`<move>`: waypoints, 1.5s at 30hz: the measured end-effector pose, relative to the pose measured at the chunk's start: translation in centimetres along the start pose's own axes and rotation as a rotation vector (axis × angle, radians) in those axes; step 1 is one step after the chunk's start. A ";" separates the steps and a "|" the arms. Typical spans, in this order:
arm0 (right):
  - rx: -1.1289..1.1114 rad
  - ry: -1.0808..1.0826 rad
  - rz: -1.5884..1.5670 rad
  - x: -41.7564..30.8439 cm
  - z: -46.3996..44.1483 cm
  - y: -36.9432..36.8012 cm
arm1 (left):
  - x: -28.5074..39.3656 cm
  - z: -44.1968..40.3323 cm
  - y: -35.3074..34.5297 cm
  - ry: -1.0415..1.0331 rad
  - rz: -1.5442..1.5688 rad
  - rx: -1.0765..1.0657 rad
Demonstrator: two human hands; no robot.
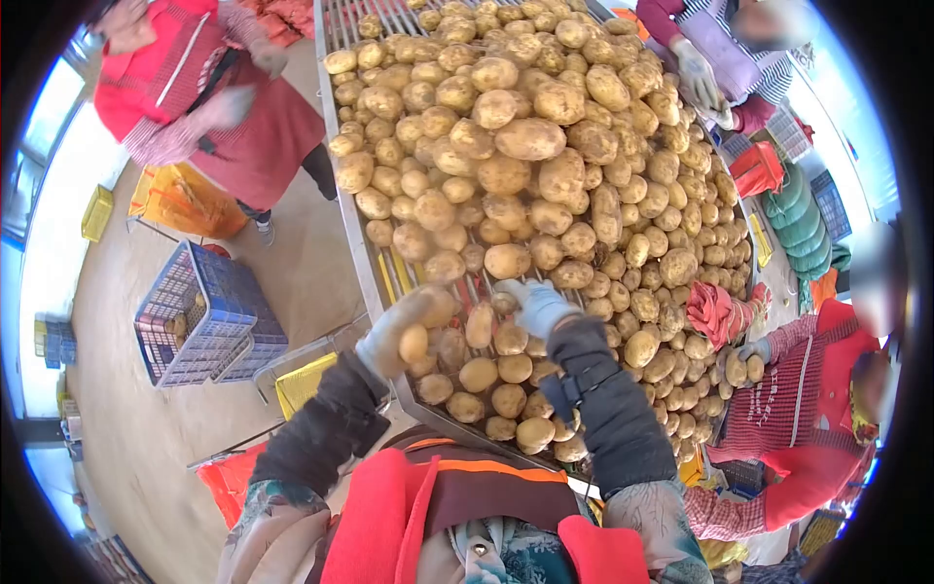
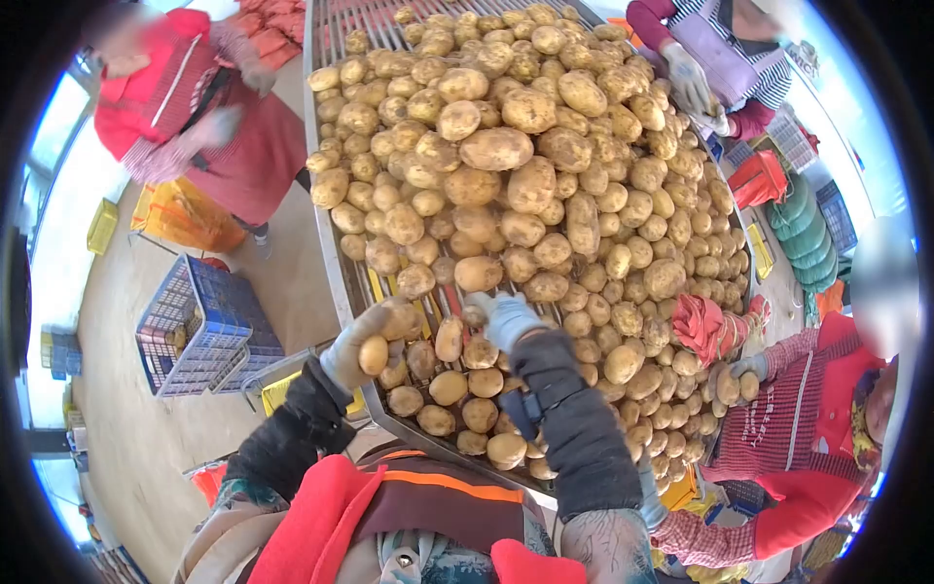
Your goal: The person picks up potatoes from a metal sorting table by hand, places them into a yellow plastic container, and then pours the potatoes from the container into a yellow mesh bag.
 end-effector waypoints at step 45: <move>-0.056 1.497 0.068 -51.1 7.9 -13.4 | -13.3 55.2 21.2 -1.736 0.677 0.794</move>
Point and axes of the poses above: each hand's wrist, its own z-axis away from the middle knuckle, its own y-axis out of the back of the hand, x = y × z, the point moved 4 cm from there along -z, towards the middle knuckle, and after that the axes turned 6 degrees about -x, right-handed, at the moved point
